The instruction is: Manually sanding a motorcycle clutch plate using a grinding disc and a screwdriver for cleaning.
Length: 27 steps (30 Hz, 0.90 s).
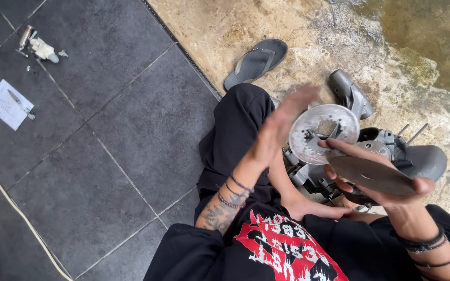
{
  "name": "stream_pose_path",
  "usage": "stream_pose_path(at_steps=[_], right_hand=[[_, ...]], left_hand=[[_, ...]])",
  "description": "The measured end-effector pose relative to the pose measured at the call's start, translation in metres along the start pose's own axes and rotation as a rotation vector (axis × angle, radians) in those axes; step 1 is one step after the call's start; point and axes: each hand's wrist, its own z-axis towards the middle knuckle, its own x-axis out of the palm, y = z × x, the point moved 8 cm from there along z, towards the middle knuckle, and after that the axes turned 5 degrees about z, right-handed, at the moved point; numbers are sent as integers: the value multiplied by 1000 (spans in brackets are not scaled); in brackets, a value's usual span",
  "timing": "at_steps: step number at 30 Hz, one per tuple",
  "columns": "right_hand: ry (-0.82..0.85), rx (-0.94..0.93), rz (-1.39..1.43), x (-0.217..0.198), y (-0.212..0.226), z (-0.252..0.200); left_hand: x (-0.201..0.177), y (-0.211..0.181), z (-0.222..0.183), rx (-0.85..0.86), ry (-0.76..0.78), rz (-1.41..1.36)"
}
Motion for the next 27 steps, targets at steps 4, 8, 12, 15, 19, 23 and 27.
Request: stream_pose_path(at_steps=[4, 8, 12, 15, 19, 23, 27], right_hand=[[-121, -23, -216, -12, 6, -6], [-164, -22, -164, -18, 2, 2], [-163, 24, -61, -30, -5, 13], [-155, 34, 21, -38, -9, 18], [-157, -24, 270, -48, -7, 20], [-177, -50, 257, -57, -6, 27], [-244, -56, 211, -70, -6, 35]], left_hand=[[-110, -24, -6, 24, -553, 27], [-199, -45, -46, 90, -835, 219], [-255, -58, -78, 69, -1002, 406], [-313, -55, -74, 86, -1069, 399], [-420, -94, -41, 449, -1242, 1116], [-500, -118, -21, 144, -1354, 1736], [-582, -105, -19, -499, -1122, 1932]])
